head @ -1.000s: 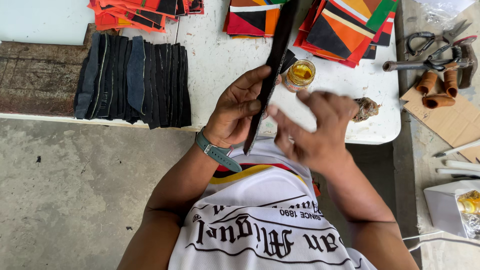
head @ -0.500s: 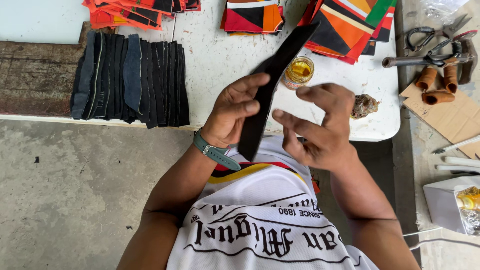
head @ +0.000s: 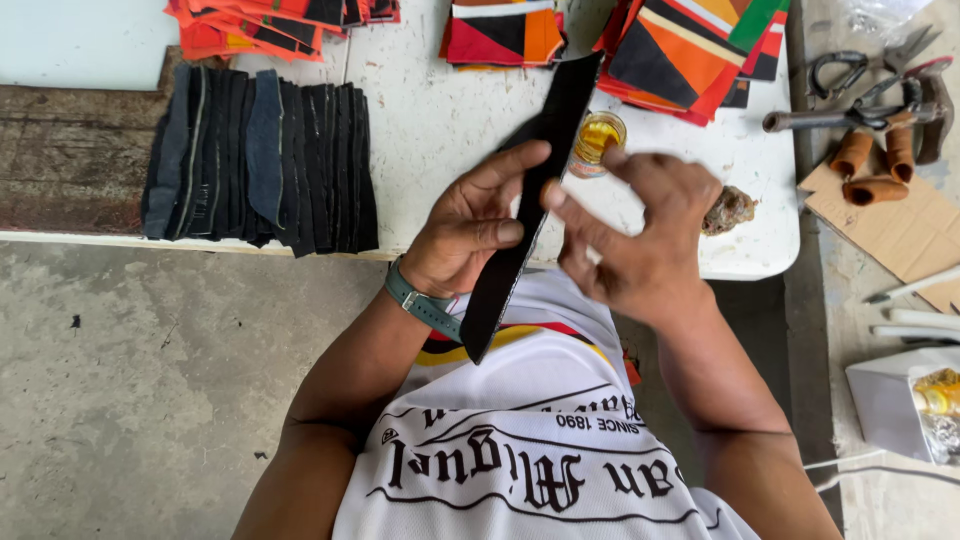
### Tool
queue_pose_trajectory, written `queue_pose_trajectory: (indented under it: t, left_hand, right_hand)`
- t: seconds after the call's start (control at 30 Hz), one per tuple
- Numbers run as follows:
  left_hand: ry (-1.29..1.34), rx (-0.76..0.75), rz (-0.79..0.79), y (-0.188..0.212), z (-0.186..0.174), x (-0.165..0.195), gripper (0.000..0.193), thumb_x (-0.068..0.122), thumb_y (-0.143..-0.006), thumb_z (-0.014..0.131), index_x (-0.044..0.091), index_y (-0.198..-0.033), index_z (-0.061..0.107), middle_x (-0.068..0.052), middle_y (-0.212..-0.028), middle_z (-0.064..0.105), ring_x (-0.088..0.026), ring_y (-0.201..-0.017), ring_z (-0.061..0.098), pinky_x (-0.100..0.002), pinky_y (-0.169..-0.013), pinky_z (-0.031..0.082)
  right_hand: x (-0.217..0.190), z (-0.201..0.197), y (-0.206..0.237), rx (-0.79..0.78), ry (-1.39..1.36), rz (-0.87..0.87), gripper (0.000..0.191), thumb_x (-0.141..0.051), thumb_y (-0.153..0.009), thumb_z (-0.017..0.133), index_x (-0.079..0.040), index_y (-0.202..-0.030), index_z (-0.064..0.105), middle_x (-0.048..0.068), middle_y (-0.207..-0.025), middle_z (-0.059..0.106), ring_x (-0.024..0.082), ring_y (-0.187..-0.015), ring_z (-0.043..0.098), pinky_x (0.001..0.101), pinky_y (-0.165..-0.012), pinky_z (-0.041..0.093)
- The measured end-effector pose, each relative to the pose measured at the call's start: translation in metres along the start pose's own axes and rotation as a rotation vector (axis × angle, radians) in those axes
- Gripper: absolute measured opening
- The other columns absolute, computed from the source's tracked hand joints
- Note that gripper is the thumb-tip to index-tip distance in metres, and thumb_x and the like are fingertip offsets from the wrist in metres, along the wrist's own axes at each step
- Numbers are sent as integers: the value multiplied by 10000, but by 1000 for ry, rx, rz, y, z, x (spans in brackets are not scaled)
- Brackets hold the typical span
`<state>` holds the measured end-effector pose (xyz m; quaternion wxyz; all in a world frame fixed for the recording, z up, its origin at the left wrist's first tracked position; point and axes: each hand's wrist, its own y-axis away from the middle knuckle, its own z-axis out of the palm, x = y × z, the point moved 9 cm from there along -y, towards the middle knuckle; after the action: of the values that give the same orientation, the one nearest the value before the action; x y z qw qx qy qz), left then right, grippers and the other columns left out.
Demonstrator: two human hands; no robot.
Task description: The person picks up black rubber strips one at a time, dips a finger into a jar of yellowish adhesive, and rubs the adhesive along the strip edges, then sets the treated strip on a growing stack on the table. They repeat this coating cycle for successive strips throughout the episode.
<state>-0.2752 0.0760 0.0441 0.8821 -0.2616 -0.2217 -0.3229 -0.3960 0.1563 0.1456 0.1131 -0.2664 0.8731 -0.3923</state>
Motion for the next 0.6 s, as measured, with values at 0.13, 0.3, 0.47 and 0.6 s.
queue_pose_trajectory:
  t: [0.13,0.3,0.47,0.6]
  left_hand:
    - [-14,53,-15,2,-11,-4,840,-9,-864,827,22,-1602,426,-118,-1473,519,-205,-1330,493,-316,-1133,447]
    - [-106,-34,61,4,-2,3,737,58,-880,855,2,-1517,489,-83,-1537,526,-149,-1475,480,-277,-1266,425]
    - [-278,60,53,4,6,26,540,55,-958,787,-33,-1441,561,-88,-1213,679,-25,-915,588,-152,-801,471]
    - [-880,324,216,21,1,106,433,29,-988,723,-7,-1378,539,26,-969,668,0,-738,531,-146,-655,431]
  right_hand:
    - [5,-3,-1,31,-39,-16,561,-123,-811,810,-215,-1358,730,182,-1363,521,359,-1213,496,502,-1033,362]
    - [18,1,-7,34,-56,50,548,-150,-870,814,-188,-1405,703,194,-1421,499,377,-1304,479,497,-1095,354]
    - [31,12,0,-20,-93,140,548,-141,-873,803,-149,-1409,688,193,-1407,485,353,-1333,501,489,-1100,419]
    - [54,10,25,40,-222,265,602,-88,-901,776,-49,-1481,621,188,-1382,458,321,-1283,539,417,-1053,517]
